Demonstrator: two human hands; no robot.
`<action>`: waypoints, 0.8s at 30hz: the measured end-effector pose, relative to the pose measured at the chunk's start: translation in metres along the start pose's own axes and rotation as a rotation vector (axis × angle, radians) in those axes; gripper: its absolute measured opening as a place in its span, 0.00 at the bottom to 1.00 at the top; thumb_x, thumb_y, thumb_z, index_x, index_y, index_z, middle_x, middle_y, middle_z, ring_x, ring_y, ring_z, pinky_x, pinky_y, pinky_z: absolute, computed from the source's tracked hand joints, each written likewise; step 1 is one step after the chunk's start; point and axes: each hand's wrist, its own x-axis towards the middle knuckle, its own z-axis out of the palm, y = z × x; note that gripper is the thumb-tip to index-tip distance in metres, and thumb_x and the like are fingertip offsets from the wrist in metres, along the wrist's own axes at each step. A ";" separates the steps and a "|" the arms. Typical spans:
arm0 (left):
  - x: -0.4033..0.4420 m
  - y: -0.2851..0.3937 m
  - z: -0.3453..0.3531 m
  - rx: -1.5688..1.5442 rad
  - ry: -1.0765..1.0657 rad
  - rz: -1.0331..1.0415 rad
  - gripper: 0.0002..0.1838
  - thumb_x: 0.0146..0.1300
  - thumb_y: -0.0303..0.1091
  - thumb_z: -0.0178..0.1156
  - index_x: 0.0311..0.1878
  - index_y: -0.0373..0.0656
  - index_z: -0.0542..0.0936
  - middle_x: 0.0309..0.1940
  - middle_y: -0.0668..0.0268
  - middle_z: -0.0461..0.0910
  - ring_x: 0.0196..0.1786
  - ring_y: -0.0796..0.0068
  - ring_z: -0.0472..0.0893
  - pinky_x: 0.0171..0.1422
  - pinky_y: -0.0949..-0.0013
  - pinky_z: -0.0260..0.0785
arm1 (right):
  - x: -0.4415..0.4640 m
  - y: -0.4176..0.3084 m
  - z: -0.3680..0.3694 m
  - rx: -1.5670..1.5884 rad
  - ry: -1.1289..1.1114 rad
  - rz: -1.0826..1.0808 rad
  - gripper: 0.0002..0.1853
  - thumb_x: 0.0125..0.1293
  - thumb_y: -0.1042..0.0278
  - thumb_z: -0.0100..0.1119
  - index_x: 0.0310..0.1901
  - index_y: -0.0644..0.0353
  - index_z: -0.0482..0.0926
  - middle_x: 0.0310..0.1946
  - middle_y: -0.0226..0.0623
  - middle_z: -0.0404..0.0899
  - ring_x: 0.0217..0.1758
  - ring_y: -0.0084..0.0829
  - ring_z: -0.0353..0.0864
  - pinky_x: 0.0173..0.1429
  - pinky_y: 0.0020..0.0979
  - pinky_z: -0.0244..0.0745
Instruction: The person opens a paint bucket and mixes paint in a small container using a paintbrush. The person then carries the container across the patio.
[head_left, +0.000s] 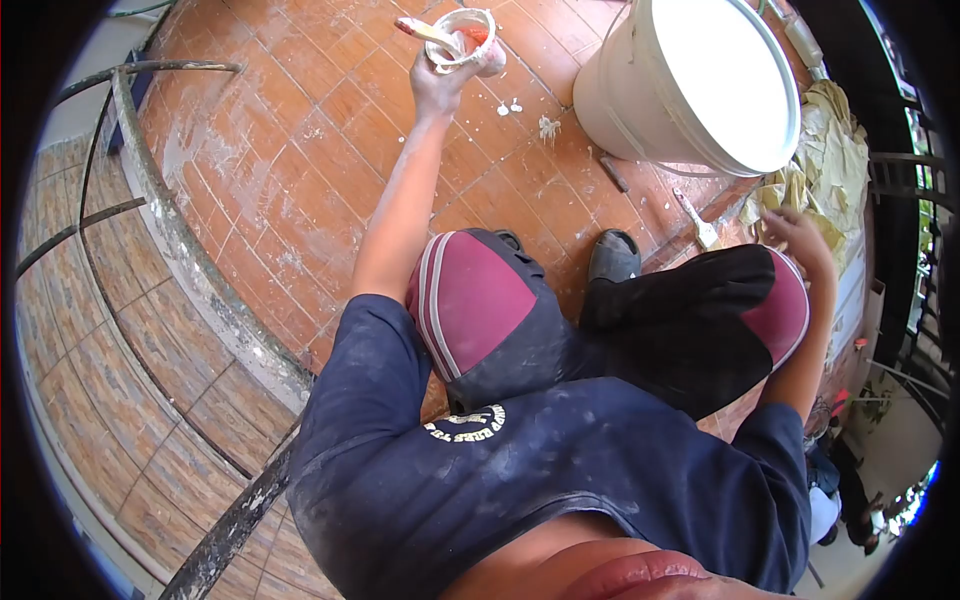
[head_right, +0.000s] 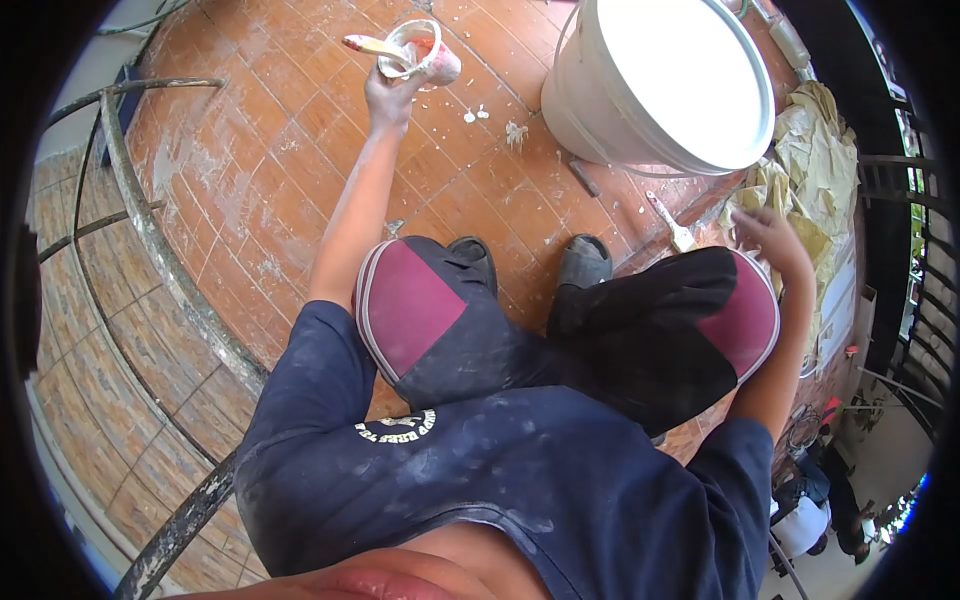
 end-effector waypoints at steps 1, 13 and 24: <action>0.004 0.013 0.000 -0.003 -0.003 0.011 0.34 0.44 0.30 0.80 0.55 0.35 0.74 0.48 0.62 0.80 0.51 0.75 0.81 0.58 0.69 0.75 | -0.014 -0.040 -0.003 -0.074 0.067 0.008 0.21 0.68 0.50 0.59 0.48 0.62 0.80 0.30 0.32 0.80 0.32 0.22 0.77 0.35 0.25 0.71; 0.045 0.083 -0.003 0.113 -0.211 0.033 0.33 0.47 0.32 0.79 0.56 0.32 0.75 0.49 0.59 0.81 0.53 0.69 0.80 0.63 0.64 0.71 | -0.050 -0.182 0.038 0.007 -0.219 -0.639 0.20 0.69 0.53 0.59 0.49 0.64 0.79 0.35 0.32 0.79 0.41 0.22 0.77 0.45 0.25 0.72; 0.021 -0.090 -0.060 0.503 -0.043 -0.026 0.35 0.36 0.39 0.83 0.48 0.36 0.79 0.44 0.60 0.79 0.48 0.67 0.79 0.54 0.63 0.73 | -0.034 -0.154 0.016 0.066 -0.246 -0.467 0.21 0.68 0.51 0.61 0.51 0.61 0.79 0.34 0.30 0.80 0.38 0.19 0.78 0.39 0.22 0.69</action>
